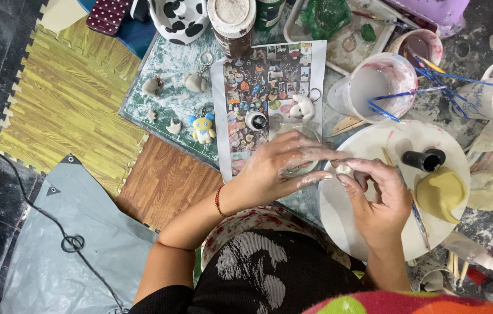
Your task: The person paints small white clay figurines with a fine brush, using white and black paint from a palette. They handle the figurines one at a time, rotating them to apply paint to different sides, and occasionally dip the brush into water to clean it.
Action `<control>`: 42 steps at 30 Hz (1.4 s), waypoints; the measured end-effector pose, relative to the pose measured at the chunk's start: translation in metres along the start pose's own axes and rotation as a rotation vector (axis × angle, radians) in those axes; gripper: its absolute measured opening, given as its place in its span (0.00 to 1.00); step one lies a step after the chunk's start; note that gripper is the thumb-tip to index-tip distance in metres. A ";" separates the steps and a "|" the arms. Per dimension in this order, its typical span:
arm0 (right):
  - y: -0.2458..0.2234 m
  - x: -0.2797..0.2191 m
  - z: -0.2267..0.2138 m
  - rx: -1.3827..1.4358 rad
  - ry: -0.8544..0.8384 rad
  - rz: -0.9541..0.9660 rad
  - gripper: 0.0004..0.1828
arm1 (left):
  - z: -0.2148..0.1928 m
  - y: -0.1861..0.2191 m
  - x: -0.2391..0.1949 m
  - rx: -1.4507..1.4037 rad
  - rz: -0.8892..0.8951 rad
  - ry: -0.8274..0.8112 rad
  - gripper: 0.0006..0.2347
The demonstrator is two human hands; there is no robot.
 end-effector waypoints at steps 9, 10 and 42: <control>-0.002 0.000 0.002 -0.145 0.004 -0.040 0.19 | 0.005 -0.005 0.001 -0.030 0.032 0.020 0.13; -0.003 0.001 0.002 -0.184 0.001 -0.035 0.19 | 0.006 -0.006 0.000 -0.012 0.024 0.016 0.12; -0.007 -0.013 -0.007 -0.724 0.076 -0.184 0.20 | 0.041 -0.001 -0.001 -0.189 -0.157 -0.026 0.14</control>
Point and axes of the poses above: each hand's wrist, its own x-axis towards the middle knuckle, its own z-axis out of the palm, y = z × x, the point moved 1 cm from there along x, towards the middle knuckle, and after that the axes turned 13 degrees about -y, right-handed, at the moved point
